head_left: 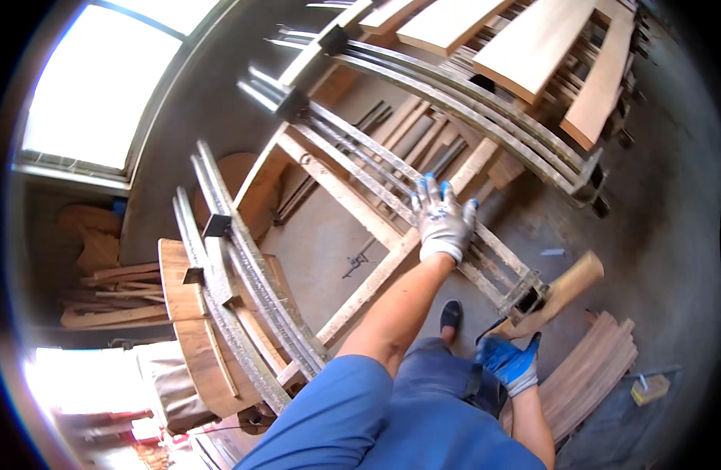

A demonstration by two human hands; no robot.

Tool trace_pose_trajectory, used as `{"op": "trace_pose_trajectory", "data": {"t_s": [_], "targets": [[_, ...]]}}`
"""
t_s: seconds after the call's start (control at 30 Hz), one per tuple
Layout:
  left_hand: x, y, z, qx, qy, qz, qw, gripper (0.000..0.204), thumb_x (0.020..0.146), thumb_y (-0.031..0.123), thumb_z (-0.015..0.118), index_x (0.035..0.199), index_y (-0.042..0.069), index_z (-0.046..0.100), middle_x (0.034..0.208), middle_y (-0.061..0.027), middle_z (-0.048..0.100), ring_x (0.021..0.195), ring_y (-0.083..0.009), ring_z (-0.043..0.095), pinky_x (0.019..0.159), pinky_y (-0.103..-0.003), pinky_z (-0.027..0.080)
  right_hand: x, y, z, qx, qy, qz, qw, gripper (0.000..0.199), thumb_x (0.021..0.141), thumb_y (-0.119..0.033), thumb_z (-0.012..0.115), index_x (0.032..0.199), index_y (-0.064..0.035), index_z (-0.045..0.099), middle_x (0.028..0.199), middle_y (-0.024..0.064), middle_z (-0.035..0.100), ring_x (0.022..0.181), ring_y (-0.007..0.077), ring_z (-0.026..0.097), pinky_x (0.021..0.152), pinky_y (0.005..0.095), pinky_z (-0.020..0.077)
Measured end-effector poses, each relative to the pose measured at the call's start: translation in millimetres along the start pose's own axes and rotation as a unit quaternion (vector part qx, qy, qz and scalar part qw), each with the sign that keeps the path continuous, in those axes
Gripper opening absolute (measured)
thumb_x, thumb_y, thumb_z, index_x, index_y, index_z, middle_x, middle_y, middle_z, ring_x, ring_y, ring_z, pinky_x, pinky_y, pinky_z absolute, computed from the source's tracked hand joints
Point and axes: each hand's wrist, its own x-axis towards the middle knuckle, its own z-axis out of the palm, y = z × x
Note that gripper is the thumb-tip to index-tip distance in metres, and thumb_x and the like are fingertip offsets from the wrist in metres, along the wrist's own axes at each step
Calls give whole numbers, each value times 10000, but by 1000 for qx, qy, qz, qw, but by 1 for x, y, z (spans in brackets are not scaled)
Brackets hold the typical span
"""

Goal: The person aligns wooden planks on a jig, uses a wooden mallet to tap them into place, and secures them with clamps. They then remove the clamps and move the planks to a workbench.

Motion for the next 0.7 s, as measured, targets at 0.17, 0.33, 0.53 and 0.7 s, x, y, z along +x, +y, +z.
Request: {"op": "trace_pose_trajectory", "data": {"t_s": [0.17, 0.33, 0.53, 0.7], "targets": [[-3, -2, -2, -32, 37, 13, 999, 753, 1001, 544, 520, 1511, -8, 480, 1661, -292, 243, 1566, -441, 153, 1273, -532, 95, 54, -130, 6, -187, 120, -308, 925, 913, 902, -824, 457, 1340, -34, 594, 1223, 189, 667, 1090, 331, 641, 1015, 447, 504], [-7, -7, 1, -28, 33, -1, 999, 753, 1006, 547, 511, 1511, -10, 477, 1664, -293, 232, 1563, -441, 163, 1269, -538, 105, -26, -142, 166, -290, -10, -293, 911, 1068, 869, -922, 306, 1104, 48, 686, 1036, 237, 718, 963, 385, 684, 972, 488, 534], [-5, -2, 2, -26, 16, -1, 1000, 773, 1007, 570, 486, 1523, -7, 467, 1668, -291, 226, 1564, -435, 159, 1269, -538, 100, -47, 17, 65, -150, 99, 33, 983, 1249, 786, -982, 293, 1201, 132, 675, 1158, 323, 705, 1105, 537, 660, 1016, 649, 495], [-6, -3, -2, -31, 36, 7, 999, 748, 1007, 539, 516, 1506, -18, 481, 1654, -295, 253, 1560, -446, 164, 1271, -534, 106, 47, -46, -14, -155, 154, -210, 953, 909, 920, -801, 451, 1342, -8, 587, 1331, 200, 626, 1218, 337, 593, 1096, 468, 471]]}}
